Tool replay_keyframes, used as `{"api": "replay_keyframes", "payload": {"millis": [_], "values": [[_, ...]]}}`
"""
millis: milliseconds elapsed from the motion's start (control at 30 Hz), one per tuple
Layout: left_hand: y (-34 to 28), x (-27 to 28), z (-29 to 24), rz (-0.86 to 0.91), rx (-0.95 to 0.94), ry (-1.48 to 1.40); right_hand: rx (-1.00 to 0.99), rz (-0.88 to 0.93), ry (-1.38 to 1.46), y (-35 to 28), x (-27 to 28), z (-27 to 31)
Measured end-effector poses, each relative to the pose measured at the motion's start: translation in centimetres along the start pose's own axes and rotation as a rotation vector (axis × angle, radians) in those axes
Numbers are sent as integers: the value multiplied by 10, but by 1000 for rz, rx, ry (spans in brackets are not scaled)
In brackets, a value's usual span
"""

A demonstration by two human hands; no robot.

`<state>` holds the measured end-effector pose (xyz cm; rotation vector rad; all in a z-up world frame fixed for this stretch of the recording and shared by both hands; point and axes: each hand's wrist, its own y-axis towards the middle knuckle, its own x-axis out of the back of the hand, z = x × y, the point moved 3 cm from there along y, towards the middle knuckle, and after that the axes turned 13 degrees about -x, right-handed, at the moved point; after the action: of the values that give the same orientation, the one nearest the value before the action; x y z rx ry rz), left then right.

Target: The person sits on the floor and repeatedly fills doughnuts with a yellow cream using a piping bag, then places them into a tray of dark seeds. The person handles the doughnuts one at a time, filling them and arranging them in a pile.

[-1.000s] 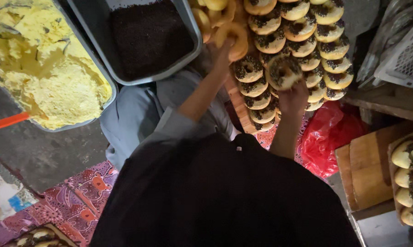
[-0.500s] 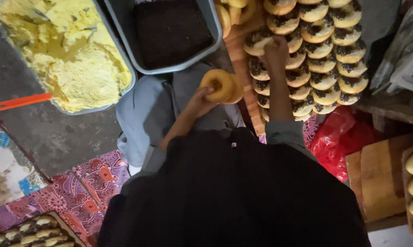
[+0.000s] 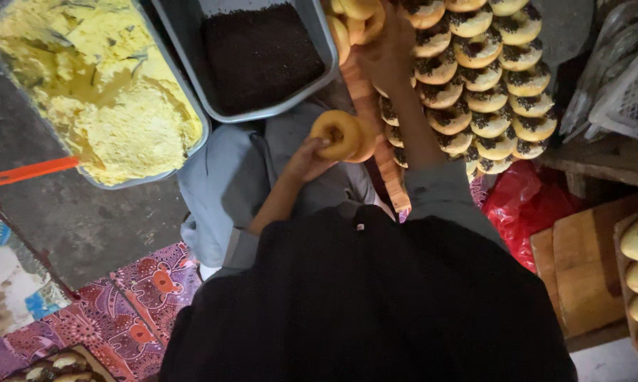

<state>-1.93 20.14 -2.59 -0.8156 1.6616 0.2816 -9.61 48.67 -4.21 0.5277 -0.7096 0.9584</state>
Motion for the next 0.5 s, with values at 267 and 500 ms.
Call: {"api": "replay_keyframes", "payload": {"millis": [267,500], "values": [[1,18,5,-51,35,-13,-301,123,-317,49,-92,35],[0,25,10,-13,46,-44,-104,32,-149,65,-113,10]]}}
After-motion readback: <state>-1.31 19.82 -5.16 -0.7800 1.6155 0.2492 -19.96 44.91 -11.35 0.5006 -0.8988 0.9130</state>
